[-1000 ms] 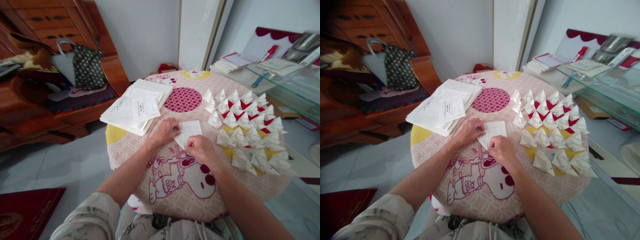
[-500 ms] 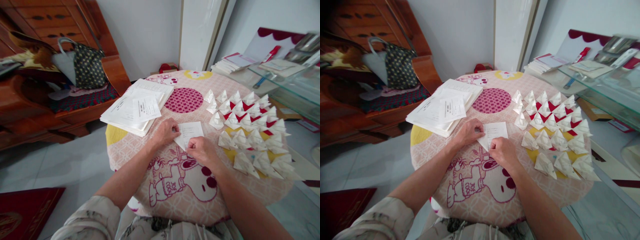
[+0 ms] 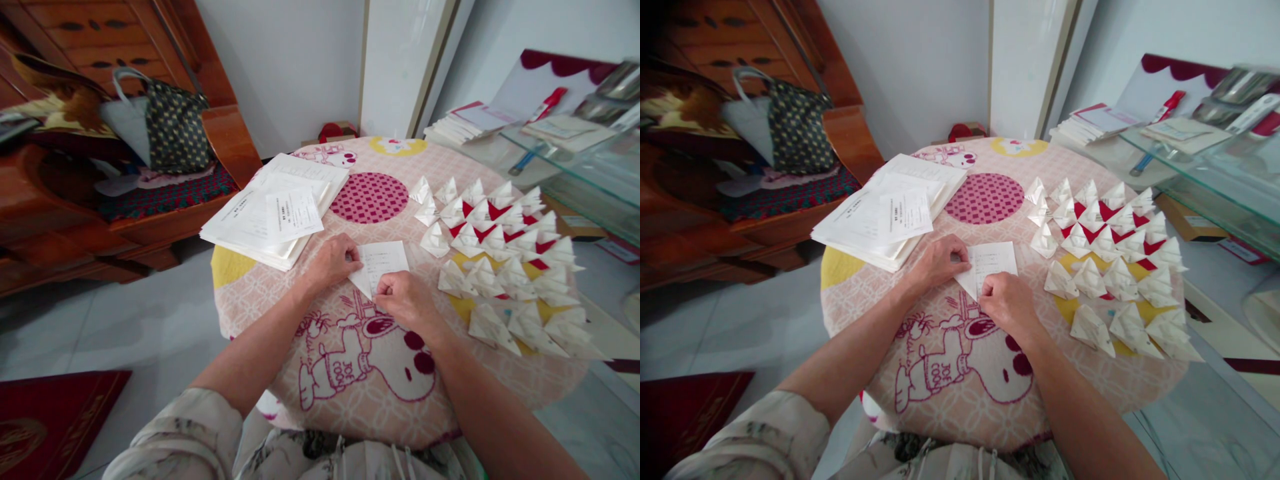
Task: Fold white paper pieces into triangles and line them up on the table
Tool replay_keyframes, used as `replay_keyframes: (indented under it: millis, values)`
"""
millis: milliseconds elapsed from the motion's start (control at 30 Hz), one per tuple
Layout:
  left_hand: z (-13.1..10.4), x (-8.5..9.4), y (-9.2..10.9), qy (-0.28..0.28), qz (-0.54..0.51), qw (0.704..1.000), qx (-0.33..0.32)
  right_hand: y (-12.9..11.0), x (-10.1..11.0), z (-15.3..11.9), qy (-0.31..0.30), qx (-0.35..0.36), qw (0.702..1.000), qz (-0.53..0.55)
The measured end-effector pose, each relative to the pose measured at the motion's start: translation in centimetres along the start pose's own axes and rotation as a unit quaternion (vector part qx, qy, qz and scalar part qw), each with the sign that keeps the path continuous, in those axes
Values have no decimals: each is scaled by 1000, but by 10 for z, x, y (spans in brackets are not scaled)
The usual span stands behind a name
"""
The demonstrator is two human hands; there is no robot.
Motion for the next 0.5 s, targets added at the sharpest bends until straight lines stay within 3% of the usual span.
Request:
replay_keyframes:
  millis: [333,500]
  values:
    - [1,-3,0,-10,21,1000,3,2,-1,1,-1,10,1000,1]
    - [-3,-3,15,21,101,994,-34,0,0,1,-2,10,1000,-2]
Point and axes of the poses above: each hand's wrist, its own z-axis towards the middle knuckle, its own x-axis out of the back of the hand, y = z × x, the point moved 7 cm from there along z, towards the middle knuckle, and after that the axes turned 15 degrees about -y, right-handed, at the moved point
